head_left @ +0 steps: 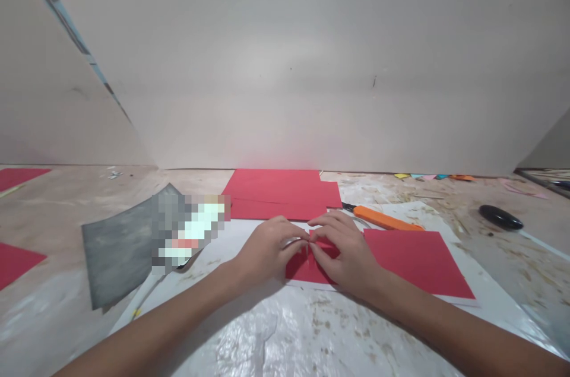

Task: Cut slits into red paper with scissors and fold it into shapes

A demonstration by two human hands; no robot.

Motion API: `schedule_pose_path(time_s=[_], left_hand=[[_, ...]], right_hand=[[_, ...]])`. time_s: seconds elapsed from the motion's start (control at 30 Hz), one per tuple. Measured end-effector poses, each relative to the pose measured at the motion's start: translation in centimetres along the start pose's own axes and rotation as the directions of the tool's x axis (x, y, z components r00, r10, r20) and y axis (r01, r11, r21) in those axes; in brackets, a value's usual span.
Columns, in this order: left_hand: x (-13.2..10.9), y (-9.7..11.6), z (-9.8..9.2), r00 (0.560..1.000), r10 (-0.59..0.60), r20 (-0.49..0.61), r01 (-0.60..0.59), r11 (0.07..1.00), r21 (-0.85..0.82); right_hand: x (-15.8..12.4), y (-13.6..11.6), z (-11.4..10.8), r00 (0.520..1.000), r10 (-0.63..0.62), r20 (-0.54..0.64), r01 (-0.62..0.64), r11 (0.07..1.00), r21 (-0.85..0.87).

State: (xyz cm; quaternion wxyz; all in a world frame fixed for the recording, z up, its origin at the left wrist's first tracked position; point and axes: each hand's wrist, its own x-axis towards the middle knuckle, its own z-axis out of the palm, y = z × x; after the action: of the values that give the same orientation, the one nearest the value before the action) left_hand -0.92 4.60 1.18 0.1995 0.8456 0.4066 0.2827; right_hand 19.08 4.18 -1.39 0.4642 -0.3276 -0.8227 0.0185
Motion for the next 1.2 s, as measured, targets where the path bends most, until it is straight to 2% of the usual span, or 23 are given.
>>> schedule_pose_path(time_s=[0.23, 0.4, 0.73, 1.2], left_hand=[[0.1, 0.2, 0.0, 1.0, -0.01, 0.012, 0.01, 0.999, -0.033], [-0.1, -0.2, 0.6, 1.0, 0.005, -0.028, -0.004, 1.0, 0.013], [-0.3, -0.4, 1.4, 0.997, 0.026, -0.075, -0.02, 0.996, 0.087], [-0.4, -0.6, 1.5, 0.998, 0.019, -0.059, -0.014, 0.996, 0.089]], right_hand=[[0.2, -0.1, -0.1, 0.999, -0.021, -0.028, 0.02, 0.999, -0.029], [0.2, -0.3, -0.1, 0.999, 0.002, -0.044, -0.004, 0.999, -0.039], [0.3, -0.5, -0.1, 1.0, -0.002, -0.007, 0.001, 0.999, -0.048], [0.2, -0.3, 0.3, 0.997, -0.051, 0.063, 0.058, 0.991, -0.124]])
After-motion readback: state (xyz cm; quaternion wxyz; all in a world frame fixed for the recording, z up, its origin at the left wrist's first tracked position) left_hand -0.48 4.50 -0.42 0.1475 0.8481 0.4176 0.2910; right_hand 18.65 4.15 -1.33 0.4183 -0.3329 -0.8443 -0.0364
